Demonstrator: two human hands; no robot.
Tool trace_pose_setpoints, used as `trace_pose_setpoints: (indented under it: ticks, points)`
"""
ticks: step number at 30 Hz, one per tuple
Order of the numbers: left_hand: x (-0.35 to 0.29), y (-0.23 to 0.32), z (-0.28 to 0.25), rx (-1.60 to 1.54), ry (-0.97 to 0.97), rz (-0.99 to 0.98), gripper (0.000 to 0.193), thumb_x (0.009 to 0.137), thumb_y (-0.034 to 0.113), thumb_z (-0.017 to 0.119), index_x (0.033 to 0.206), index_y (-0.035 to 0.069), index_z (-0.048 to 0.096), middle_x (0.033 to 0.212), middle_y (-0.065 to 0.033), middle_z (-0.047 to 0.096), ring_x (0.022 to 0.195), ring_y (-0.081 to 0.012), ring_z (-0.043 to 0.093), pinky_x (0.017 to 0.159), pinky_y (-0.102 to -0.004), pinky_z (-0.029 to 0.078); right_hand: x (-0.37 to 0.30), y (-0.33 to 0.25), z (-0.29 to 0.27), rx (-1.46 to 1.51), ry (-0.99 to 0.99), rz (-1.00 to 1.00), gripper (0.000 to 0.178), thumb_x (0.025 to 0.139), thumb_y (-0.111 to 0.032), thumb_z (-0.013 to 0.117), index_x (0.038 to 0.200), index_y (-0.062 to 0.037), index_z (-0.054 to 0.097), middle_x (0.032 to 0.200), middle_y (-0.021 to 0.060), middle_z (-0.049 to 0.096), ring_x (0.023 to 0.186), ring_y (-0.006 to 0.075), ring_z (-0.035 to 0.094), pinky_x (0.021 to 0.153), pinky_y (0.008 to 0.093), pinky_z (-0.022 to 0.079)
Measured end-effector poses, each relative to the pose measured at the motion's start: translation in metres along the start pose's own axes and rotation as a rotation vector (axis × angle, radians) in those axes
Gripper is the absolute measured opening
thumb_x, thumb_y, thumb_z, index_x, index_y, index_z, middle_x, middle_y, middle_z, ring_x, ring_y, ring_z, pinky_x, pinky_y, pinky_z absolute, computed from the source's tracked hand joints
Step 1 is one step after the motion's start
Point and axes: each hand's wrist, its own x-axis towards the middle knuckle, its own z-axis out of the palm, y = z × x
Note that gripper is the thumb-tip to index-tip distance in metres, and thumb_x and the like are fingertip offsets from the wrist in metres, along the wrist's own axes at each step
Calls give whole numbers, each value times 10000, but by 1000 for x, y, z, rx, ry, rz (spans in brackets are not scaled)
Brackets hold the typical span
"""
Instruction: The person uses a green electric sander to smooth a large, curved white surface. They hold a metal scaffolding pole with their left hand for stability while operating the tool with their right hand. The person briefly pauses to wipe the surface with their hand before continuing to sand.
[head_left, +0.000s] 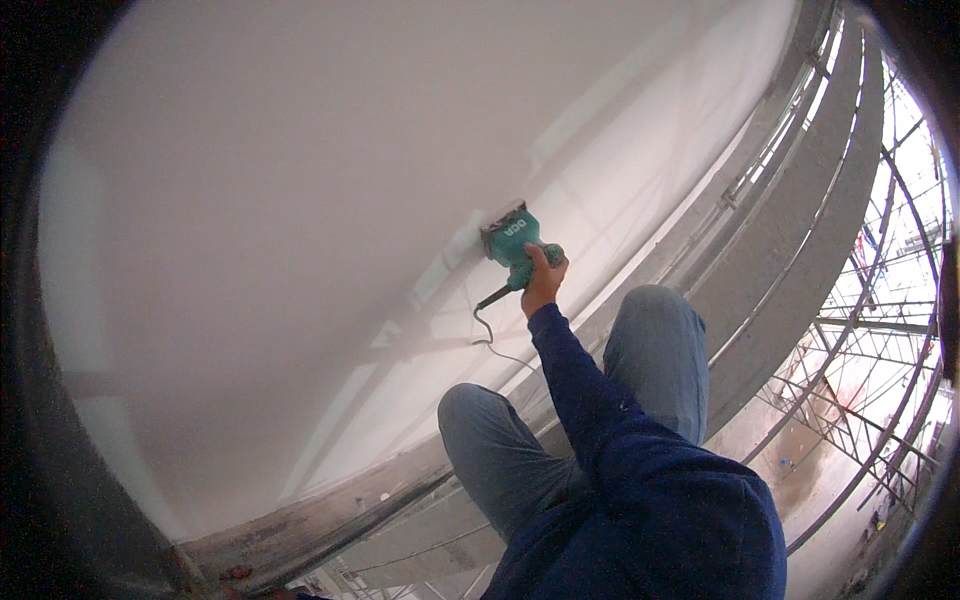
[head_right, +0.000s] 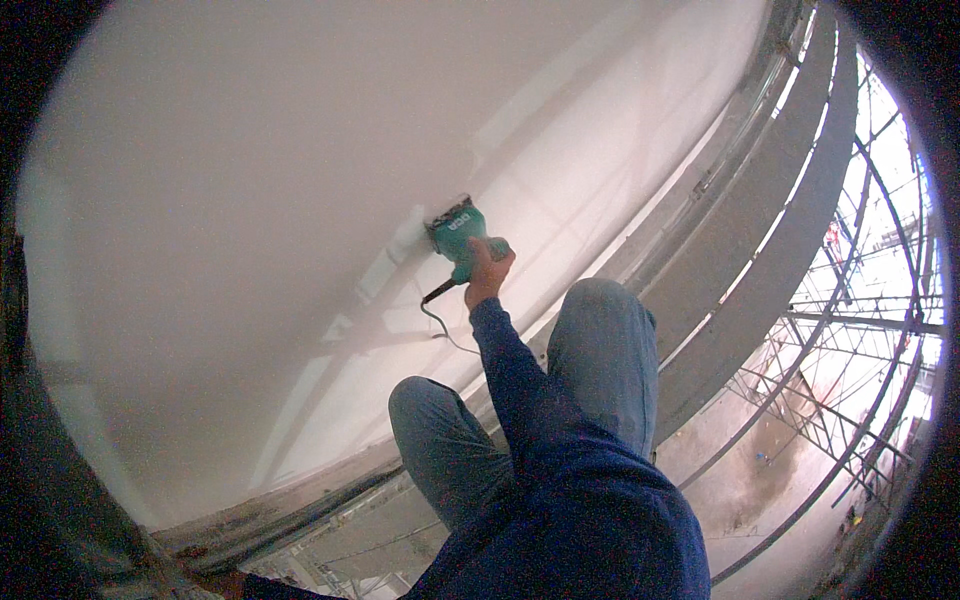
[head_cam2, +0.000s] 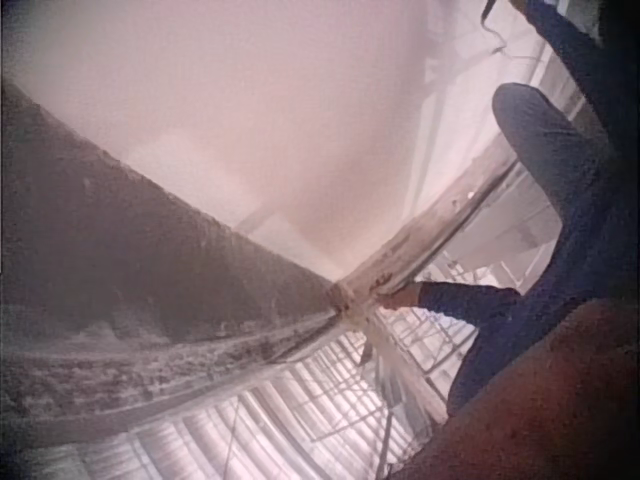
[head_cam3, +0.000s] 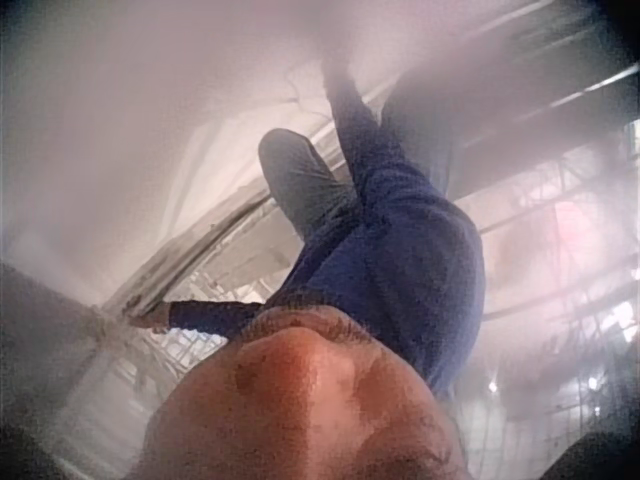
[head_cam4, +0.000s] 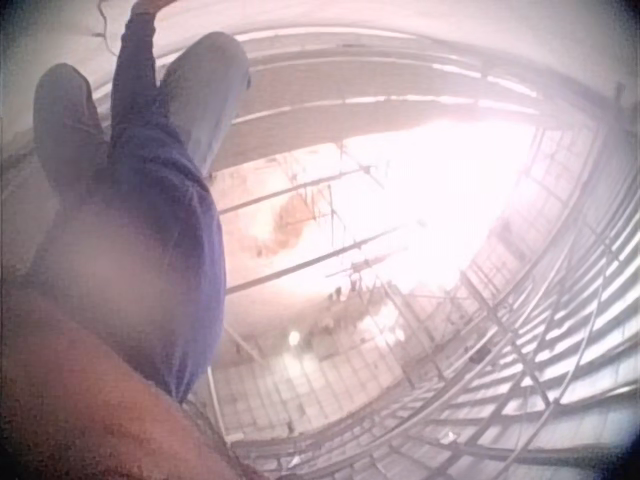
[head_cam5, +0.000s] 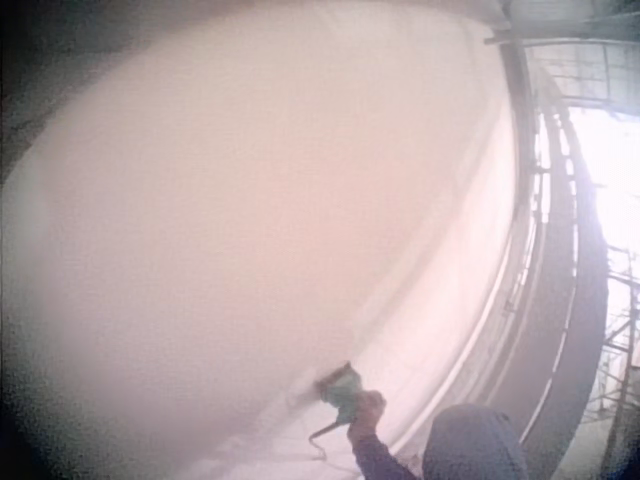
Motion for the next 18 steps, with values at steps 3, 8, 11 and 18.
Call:
trace_pose_setpoints:
  ticks: [3, 8, 11, 18]
  points:
    - [1, -10, -1, 56, -51, 75, 270, 909, 298, 478, 865, 60, 598, 810, -111, 607, 747, -248, 580, 732, -382, 483, -29, -10, 29, -41, -75, -166, 569, 715, -86, 800, 1130, -80, 410, 984, 83, 522, 815, 187, 564, 668, 316, 517]
    - [3, -29, -21, 118, -74, 162, 242, 907, 271, 479, 846, 67, 594, 803, -110, 605, 749, -246, 579, 731, -387, 479, -89, -52, 85, -223, -233, -360, 616, 716, -121, 808, 1178, -53, 407, 1005, 95, 515, 860, 183, 563, 708, 320, 514]
    - [4, -40, -34, 144, -79, 203, 226, 906, 255, 479, 835, 72, 591, 799, -109, 605, 750, -245, 579, 730, -390, 477, -114, -88, 123, -374, -325, -570, 723, 677, -194, 832, 1236, -20, 407, 1055, 124, 512, 983, 223, 544, 830, 357, 491]
    - [1, -59, -52, -283, -64, -210, 335, 895, 242, 592, 1167, 49, 561, 1024, -60, 585, 869, -169, 498, 808, -314, 398, -159, -173, 223, -554, -423, -1233, 666, 622, -220, 829, 1144, -13, 472, 1017, 164, 561, 872, 284, 619, 763, 387, 531]
